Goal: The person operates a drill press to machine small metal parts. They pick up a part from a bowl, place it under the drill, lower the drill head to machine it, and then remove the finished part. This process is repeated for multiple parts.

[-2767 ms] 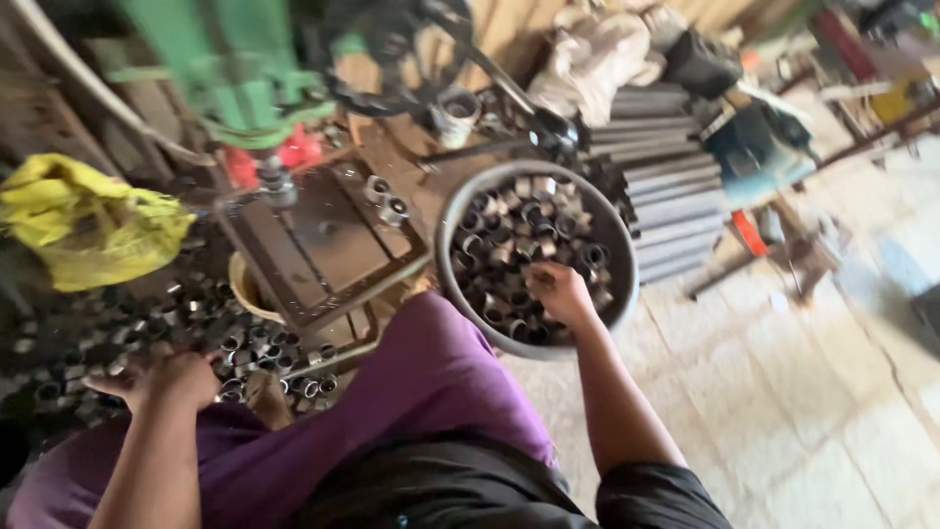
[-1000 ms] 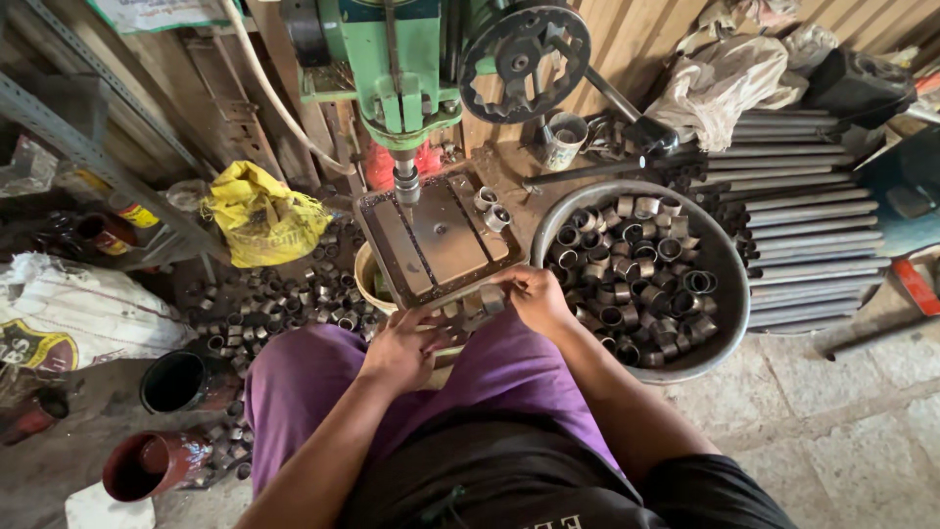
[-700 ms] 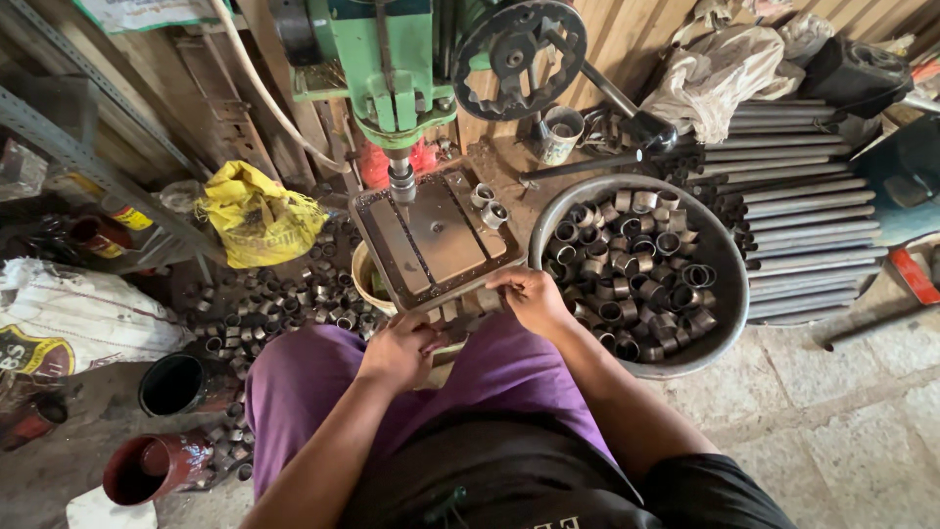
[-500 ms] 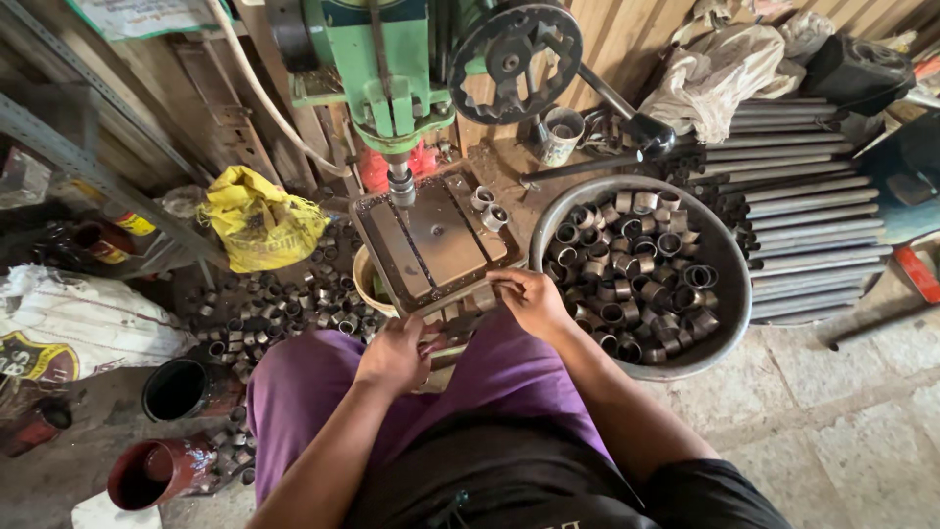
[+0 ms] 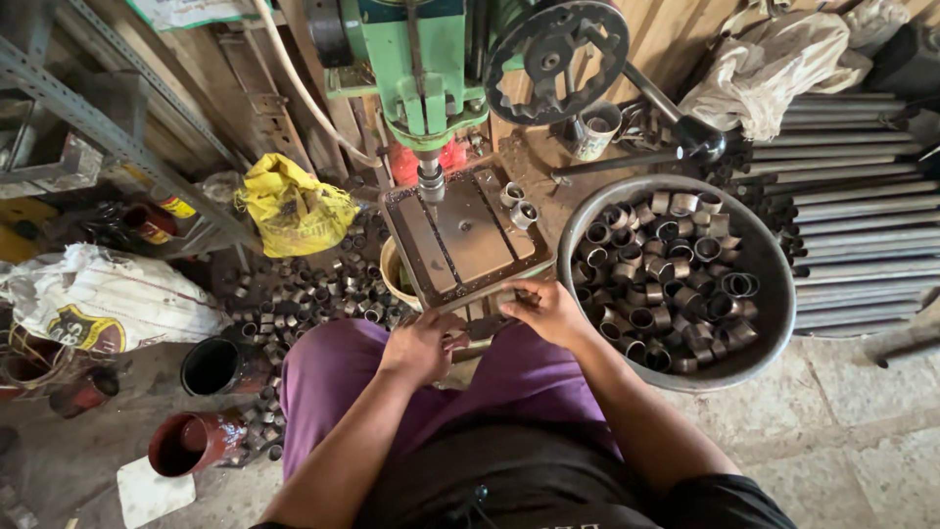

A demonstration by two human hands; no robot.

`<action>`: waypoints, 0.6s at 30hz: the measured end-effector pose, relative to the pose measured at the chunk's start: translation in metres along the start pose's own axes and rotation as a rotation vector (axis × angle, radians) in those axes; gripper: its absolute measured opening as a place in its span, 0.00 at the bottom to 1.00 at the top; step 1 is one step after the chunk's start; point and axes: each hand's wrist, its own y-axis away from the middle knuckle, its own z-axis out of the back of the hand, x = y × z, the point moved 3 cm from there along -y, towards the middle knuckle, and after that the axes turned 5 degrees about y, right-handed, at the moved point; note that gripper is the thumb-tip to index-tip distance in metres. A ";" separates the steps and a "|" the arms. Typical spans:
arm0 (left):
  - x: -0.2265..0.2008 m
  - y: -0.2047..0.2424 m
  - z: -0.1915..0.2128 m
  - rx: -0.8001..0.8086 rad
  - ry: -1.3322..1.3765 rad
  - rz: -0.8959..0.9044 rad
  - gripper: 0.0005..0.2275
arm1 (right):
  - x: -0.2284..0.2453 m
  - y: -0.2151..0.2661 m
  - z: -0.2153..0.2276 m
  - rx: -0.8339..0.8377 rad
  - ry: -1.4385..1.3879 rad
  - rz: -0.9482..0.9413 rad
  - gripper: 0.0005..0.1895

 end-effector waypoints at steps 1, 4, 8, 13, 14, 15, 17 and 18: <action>0.001 -0.001 0.000 -0.002 -0.015 0.000 0.12 | -0.005 -0.003 -0.003 0.013 -0.111 0.014 0.20; 0.003 -0.004 0.001 -0.117 -0.036 -0.081 0.11 | -0.021 -0.017 -0.006 0.012 -0.239 0.100 0.18; 0.006 -0.014 0.007 -0.073 -0.075 -0.069 0.15 | -0.030 -0.030 -0.007 0.006 -0.280 0.085 0.19; 0.019 -0.037 0.014 0.131 -0.165 0.116 0.14 | 0.029 -0.032 0.011 -0.131 0.236 0.172 0.34; 0.027 -0.045 0.017 0.167 -0.204 0.150 0.14 | 0.047 -0.027 0.019 -0.167 0.379 0.117 0.41; 0.038 -0.056 0.022 0.204 -0.243 0.183 0.13 | 0.069 -0.018 0.029 -0.202 0.355 0.204 0.36; 0.063 -0.069 0.027 0.195 -0.296 0.222 0.14 | 0.114 0.004 0.057 -0.273 0.302 0.378 0.27; 0.078 -0.074 0.028 0.151 -0.309 0.229 0.15 | 0.138 0.023 0.074 -0.393 0.412 0.547 0.22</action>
